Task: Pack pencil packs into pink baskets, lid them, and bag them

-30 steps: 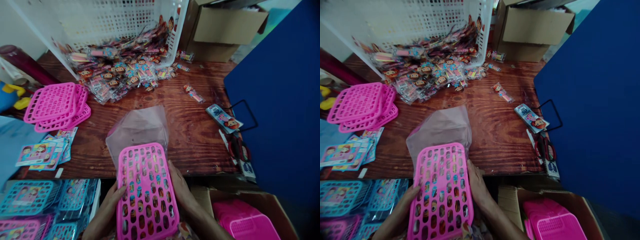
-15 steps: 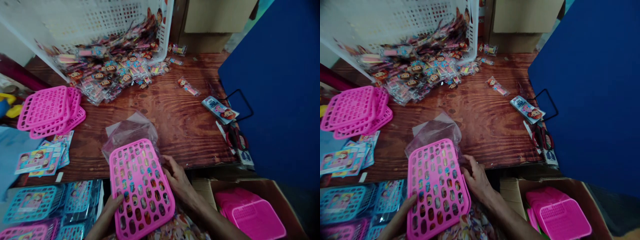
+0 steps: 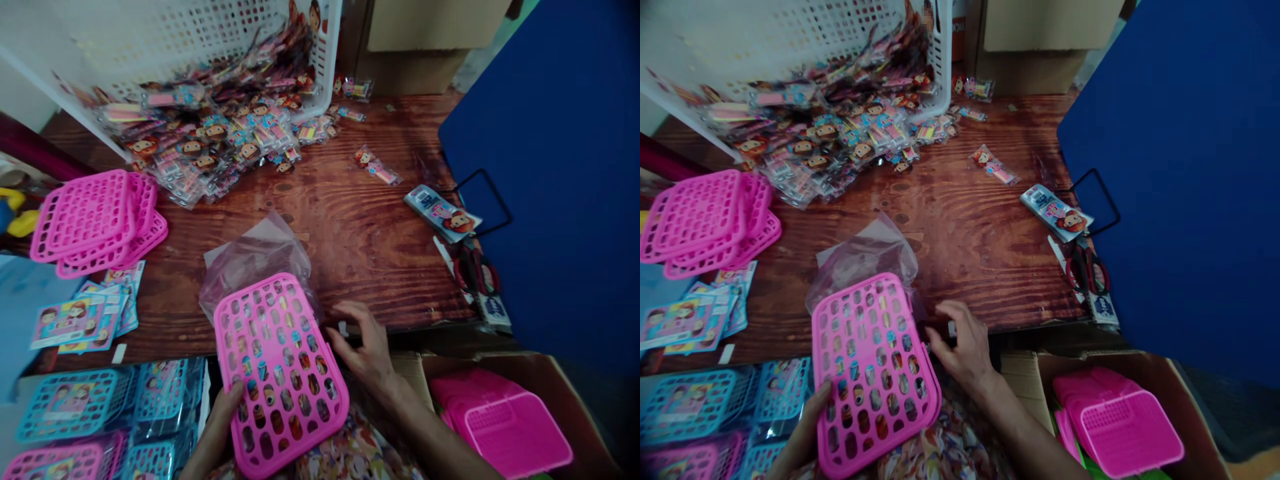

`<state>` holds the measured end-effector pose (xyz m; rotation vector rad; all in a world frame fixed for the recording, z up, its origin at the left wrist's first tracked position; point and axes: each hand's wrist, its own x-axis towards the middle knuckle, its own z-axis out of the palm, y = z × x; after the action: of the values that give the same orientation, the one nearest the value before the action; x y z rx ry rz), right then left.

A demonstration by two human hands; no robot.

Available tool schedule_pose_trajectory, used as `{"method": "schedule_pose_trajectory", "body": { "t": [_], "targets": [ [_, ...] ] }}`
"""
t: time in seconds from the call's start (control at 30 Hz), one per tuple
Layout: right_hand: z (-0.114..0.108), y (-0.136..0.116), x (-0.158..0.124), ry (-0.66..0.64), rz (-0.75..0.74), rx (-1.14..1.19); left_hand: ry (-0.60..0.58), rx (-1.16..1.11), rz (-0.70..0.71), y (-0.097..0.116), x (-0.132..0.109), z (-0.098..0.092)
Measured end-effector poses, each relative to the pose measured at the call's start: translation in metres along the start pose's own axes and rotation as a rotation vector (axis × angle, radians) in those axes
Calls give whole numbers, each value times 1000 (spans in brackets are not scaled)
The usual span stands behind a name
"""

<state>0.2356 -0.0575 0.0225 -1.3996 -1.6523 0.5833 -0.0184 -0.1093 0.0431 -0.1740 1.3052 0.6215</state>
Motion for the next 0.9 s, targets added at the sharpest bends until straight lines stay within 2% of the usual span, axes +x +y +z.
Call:
{"method": "schedule_pose_trajectory", "body": {
  "t": [0.1, 0.2, 0.4, 0.53, 0.6, 0.7, 0.77, 0.83, 0.9],
  "targets": [
    [4, -3, 16, -56, -5, -68, 22, 91, 73, -2, -4, 1],
    [8, -6, 19, -67, -66, -79, 94, 179, 185, -8, -5, 1],
    [8, -3, -11, -2, -137, 26, 203, 174, 276, -17, 2, -2],
    [-2, -1, -23, -97, -137, 84, 245, 209, 297, -15, 5, -3],
    [-8, -1, -25, -168, -63, 152, 250, 221, 332, -14, 5, -1],
    [-14, -4, -20, -180, 239, 380, 247, 213, 387, -13, 4, 6],
    [-15, -9, -15, -241, 412, 555, 250, 206, 408, -12, 1, 13],
    [-15, -15, -11, -410, 463, 636, 270, 208, 412, -11, -1, 19],
    [-17, -23, -10, -557, 449, 626, 289, 221, 409, -8, -2, 23]
  ]
}}
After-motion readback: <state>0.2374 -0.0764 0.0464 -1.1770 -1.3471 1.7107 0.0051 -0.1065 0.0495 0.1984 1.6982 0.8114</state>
